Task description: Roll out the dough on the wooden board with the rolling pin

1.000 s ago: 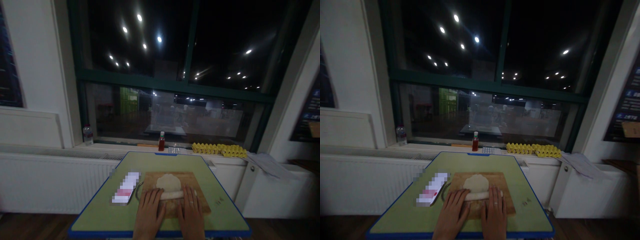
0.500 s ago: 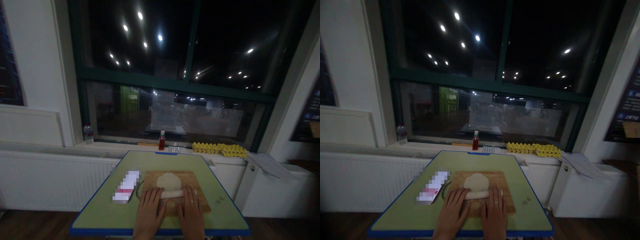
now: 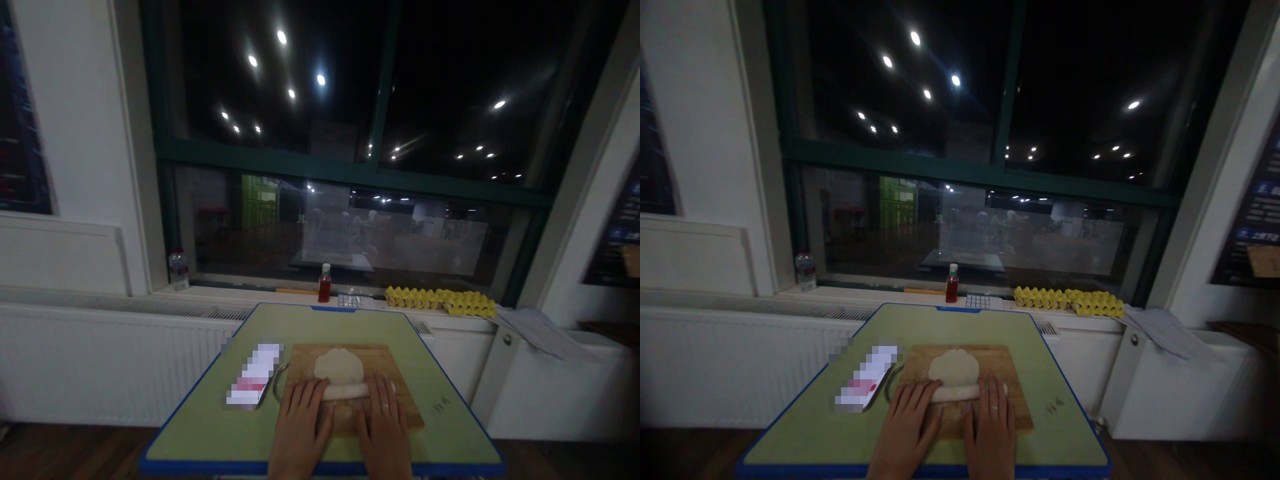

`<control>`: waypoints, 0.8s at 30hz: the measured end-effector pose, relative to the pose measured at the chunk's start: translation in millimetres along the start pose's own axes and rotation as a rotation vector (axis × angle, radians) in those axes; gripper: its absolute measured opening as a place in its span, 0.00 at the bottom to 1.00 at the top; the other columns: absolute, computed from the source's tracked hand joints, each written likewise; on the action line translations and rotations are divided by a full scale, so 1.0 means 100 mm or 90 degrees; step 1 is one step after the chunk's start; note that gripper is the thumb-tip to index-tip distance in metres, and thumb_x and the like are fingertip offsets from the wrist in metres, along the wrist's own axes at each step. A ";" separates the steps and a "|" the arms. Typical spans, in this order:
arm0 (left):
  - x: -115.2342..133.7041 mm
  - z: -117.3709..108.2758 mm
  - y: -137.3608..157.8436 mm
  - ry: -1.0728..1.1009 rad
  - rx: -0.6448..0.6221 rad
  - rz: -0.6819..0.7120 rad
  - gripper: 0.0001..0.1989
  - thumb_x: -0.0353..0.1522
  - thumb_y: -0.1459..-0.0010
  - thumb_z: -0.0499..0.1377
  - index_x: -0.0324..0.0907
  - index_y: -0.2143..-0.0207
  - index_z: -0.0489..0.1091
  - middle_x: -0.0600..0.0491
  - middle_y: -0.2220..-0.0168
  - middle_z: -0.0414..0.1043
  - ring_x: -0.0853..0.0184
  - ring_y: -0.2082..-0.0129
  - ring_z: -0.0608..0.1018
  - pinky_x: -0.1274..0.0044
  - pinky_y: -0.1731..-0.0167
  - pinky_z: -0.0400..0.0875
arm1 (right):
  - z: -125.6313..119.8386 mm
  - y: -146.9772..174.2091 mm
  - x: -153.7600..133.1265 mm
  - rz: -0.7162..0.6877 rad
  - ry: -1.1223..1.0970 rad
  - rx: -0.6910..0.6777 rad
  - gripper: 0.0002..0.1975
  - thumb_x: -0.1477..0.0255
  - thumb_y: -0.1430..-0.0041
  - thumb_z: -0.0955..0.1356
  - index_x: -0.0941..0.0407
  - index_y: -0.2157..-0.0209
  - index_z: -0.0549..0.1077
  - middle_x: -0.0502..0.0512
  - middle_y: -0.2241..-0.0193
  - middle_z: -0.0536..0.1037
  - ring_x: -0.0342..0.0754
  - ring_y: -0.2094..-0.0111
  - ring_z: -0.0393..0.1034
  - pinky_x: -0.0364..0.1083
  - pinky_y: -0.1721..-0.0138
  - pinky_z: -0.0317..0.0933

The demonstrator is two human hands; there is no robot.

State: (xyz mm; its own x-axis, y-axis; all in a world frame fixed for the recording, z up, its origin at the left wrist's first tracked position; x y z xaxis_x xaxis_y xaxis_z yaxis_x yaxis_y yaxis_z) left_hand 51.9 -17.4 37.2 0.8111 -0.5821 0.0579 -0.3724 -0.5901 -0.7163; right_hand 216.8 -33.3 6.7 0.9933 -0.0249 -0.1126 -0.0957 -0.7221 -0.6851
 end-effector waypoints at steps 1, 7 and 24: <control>0.00 -0.01 0.00 0.000 0.000 -0.002 0.21 0.32 0.39 0.55 0.46 0.43 0.65 0.54 0.49 0.73 0.61 0.49 0.72 0.63 0.43 0.58 | -0.01 0.00 0.00 -0.001 -0.003 0.003 0.29 0.56 0.34 0.56 0.58 0.39 0.64 0.57 0.38 0.63 0.57 0.36 0.52 0.56 0.39 0.51; -0.01 0.00 0.01 -0.012 0.008 -0.001 0.21 0.34 0.39 0.55 0.46 0.43 0.64 0.54 0.49 0.73 0.61 0.50 0.72 0.65 0.44 0.59 | 0.03 0.02 0.01 -0.005 -0.008 0.019 0.29 0.56 0.34 0.56 0.59 0.40 0.65 0.59 0.39 0.64 0.58 0.36 0.52 0.58 0.40 0.52; -0.04 0.04 0.04 -0.025 0.028 0.011 0.20 0.33 0.39 0.55 0.47 0.44 0.65 0.54 0.50 0.74 0.60 0.51 0.73 0.64 0.45 0.61 | 0.04 0.04 -0.05 0.040 0.009 0.046 0.28 0.58 0.34 0.55 0.56 0.40 0.66 0.59 0.38 0.63 0.59 0.36 0.52 0.59 0.41 0.53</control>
State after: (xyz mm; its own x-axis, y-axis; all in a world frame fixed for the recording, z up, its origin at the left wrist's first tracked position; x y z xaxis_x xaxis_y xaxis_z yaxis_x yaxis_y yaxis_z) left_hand 49.4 -14.8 31.4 0.8222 -0.5690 0.0177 -0.3673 -0.5540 -0.7471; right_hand 211.6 -33.7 1.6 0.9859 -0.0784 -0.1478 -0.1620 -0.6676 -0.7267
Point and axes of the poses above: each hand's wrist, its own y-axis away from the middle knuckle, its own z-axis out of the palm, x = y × z, the point moved 10 cm from there along -y, towards the middle knuckle
